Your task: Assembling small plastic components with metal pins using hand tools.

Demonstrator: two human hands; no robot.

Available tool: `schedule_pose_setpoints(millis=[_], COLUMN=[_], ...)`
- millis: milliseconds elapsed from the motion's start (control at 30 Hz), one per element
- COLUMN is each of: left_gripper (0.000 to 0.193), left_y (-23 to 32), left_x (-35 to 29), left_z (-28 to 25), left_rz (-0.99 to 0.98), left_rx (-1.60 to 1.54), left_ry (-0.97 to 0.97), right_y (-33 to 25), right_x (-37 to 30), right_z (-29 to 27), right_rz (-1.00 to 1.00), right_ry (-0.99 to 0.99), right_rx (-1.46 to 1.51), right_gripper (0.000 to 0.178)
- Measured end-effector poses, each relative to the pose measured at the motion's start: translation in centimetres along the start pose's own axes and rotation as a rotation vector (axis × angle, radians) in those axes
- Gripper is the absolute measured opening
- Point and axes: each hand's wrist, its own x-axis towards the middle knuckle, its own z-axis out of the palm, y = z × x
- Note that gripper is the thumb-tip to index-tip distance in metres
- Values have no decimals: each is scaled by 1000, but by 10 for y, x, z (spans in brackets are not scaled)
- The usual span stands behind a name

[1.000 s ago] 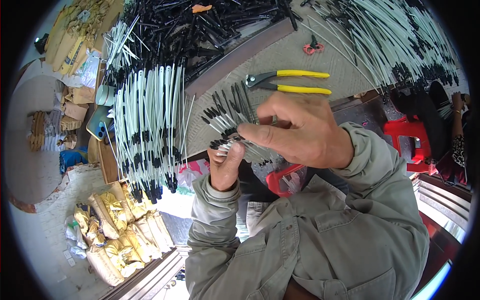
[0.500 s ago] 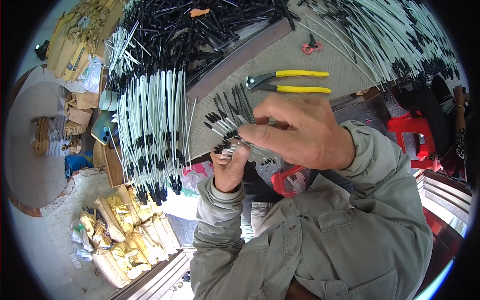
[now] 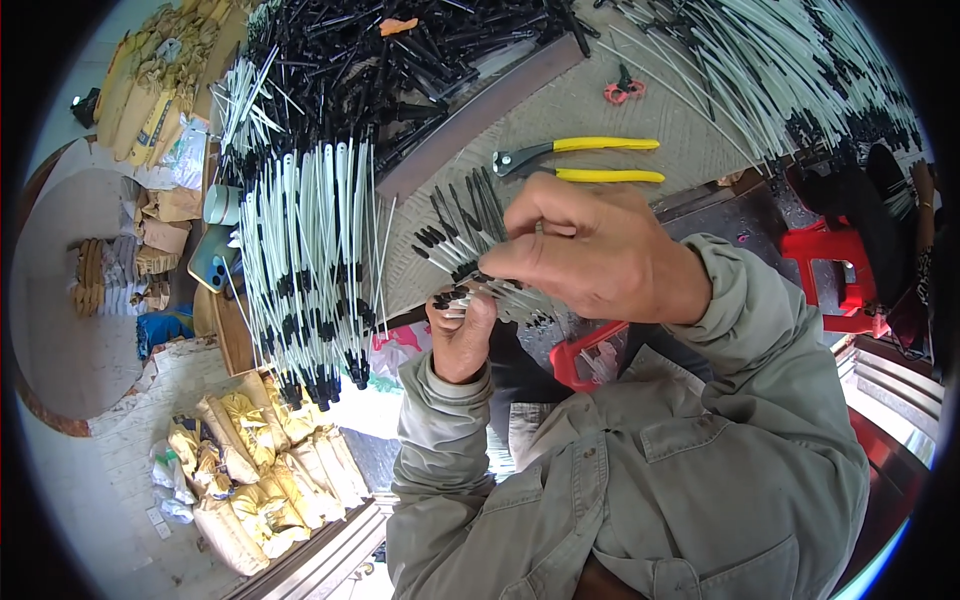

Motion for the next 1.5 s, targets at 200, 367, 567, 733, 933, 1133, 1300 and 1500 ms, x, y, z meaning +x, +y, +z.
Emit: schedule_pose_setpoints(millis=[200, 367, 567, 733, 933, 1133, 1300, 1500], left_gripper=[28, 28, 32, 39, 41, 41, 40, 38], left_y=[2, -5, -10, -6, -7, -10, -12, -11], left_x=[4, 0, -2, 2, 1, -1, -2, -1], left_z=[8, -1, -3, 0, 0, 0, -2, 1], left_rz=[13, 54, 36, 35, 46, 45, 78, 37], left_rx=[30, -12, 21, 52, 40, 109, 64, 71], left_ry=[57, 38, 117, 66, 56, 103, 93, 152], right_y=[-4, 1, 1, -3, -6, -3, -4, -2], right_x=[3, 11, 8, 3, 3, 8, 8, 7], right_z=[0, -10, -9, -5, -6, -11, -14, -10], right_rz=[-42, -57, -8, -1, -27, -135, -121, -139], right_ry=[-65, -220, -203, -182, -159, -165, -181, -149], right_rx=[-169, -128, -64, -84, -128, -213, -221, -209], right_gripper=[29, 34, 33, 33, 28, 27, 26, 26])
